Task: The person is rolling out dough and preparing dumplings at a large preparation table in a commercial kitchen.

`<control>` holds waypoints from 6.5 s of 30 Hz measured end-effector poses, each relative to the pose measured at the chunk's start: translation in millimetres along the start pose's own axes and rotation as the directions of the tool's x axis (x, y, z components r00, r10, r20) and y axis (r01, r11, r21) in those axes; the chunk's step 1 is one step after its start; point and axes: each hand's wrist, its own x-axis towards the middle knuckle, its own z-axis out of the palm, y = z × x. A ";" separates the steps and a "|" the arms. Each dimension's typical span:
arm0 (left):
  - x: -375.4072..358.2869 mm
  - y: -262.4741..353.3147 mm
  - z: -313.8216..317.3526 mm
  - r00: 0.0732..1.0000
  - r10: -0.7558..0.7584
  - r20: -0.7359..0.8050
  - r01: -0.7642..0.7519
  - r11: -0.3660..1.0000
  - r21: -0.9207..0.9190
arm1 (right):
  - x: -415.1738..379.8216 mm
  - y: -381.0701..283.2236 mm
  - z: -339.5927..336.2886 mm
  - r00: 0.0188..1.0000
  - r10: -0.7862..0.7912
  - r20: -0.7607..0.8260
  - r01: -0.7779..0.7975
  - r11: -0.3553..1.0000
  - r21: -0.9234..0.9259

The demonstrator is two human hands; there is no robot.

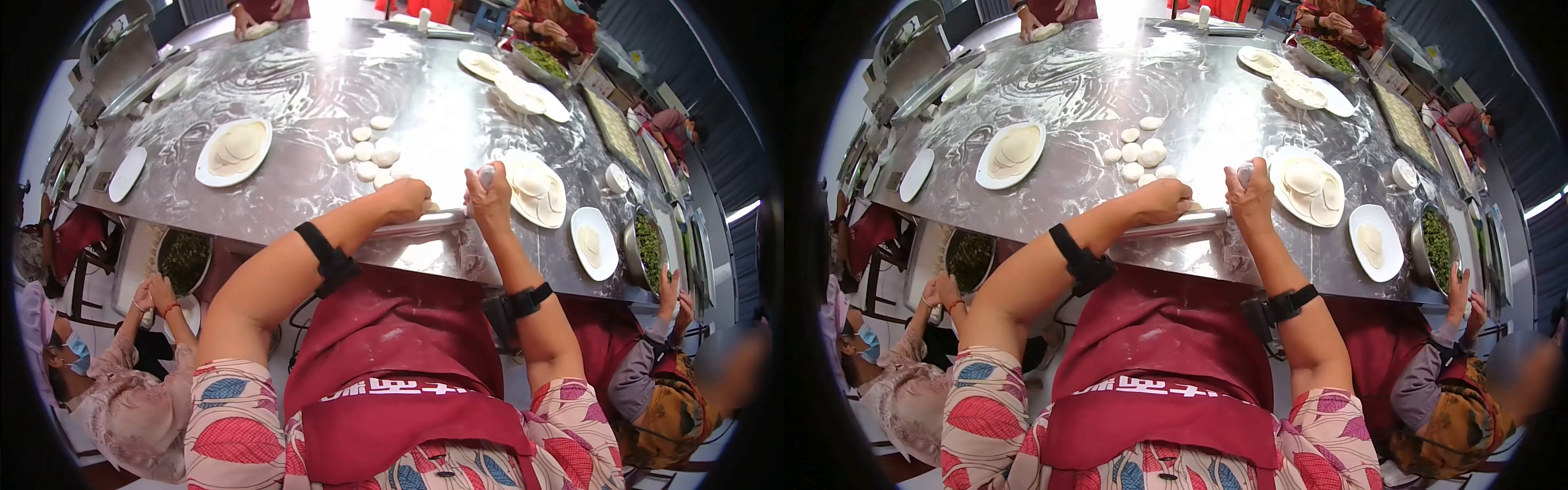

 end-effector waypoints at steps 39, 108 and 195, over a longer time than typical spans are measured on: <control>-27.7 -6.5 -4.7 0.997 -0.079 0.023 0.083 0.972 -0.222 | -98.6 -17.9 -42.9 1.000 0.026 0.001 -0.026 0.991 0.129; -17.1 8.0 -3.4 0.981 -0.191 -0.023 0.192 0.976 0.104 | -20.2 15.6 -15.4 0.997 -0.021 0.077 0.006 0.981 0.195; -9.7 -0.8 3.2 0.998 -0.047 -0.046 0.041 0.993 -0.109 | -15.7 8.7 -7.6 0.997 -0.056 -0.062 0.055 0.998 -0.024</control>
